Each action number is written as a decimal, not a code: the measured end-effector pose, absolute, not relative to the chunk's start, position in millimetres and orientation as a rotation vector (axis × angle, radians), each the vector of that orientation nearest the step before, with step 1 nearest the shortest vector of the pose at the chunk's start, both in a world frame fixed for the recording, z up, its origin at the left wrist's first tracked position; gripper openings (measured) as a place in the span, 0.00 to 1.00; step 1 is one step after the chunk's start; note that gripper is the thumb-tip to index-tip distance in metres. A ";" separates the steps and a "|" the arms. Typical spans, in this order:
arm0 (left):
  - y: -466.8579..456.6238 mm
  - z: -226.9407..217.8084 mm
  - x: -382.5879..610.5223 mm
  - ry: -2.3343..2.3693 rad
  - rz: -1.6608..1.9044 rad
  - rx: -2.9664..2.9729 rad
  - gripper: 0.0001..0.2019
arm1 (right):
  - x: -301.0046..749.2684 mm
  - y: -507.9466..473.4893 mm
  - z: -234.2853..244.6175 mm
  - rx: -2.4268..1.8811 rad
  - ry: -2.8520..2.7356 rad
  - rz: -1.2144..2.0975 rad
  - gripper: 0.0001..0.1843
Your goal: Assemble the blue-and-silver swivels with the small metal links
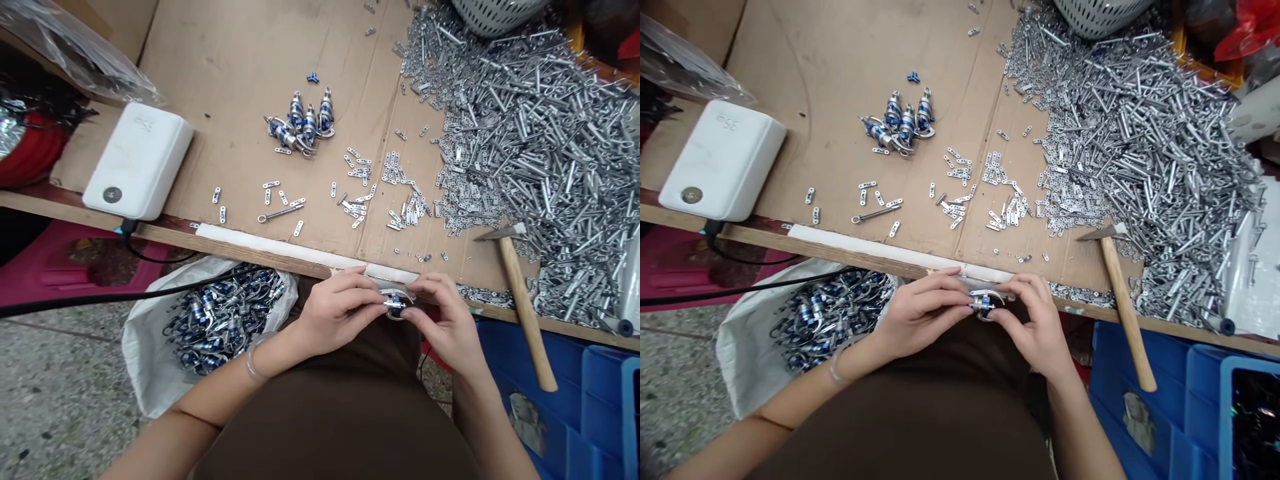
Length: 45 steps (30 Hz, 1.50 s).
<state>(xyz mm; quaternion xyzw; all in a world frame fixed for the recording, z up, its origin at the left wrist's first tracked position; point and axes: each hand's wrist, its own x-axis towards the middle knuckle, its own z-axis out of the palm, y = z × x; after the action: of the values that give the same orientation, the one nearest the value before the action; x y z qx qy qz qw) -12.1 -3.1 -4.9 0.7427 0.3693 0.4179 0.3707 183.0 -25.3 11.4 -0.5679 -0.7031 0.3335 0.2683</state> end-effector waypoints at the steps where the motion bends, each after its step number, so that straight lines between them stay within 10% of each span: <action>1: -3.5 -4.5 -11.2 0.969 1.077 1.850 0.01 | 182.1 -27.4 9.2 -1.574 -1.916 0.826 0.09; 11: -6.1 -1.1 -8.2 1.076 1.103 1.755 0.01 | 170.8 -37.7 19.5 -1.446 -2.176 0.001 0.11; 22: -5.1 -4.3 -11.5 0.976 1.046 1.812 0.02 | 169.8 -30.2 22.6 -1.522 -2.076 0.655 0.10; 45: -8.5 -28.8 -8.2 1.150 0.849 2.633 0.11 | 173.4 2.2 8.6 -1.923 -1.933 0.687 0.05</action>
<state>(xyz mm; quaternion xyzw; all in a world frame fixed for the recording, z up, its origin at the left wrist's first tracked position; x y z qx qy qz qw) -8.2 -8.5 -28.8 0.8765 0.3827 0.2828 0.0728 173.4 2.2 8.6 -0.6746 -0.6781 0.2411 0.1643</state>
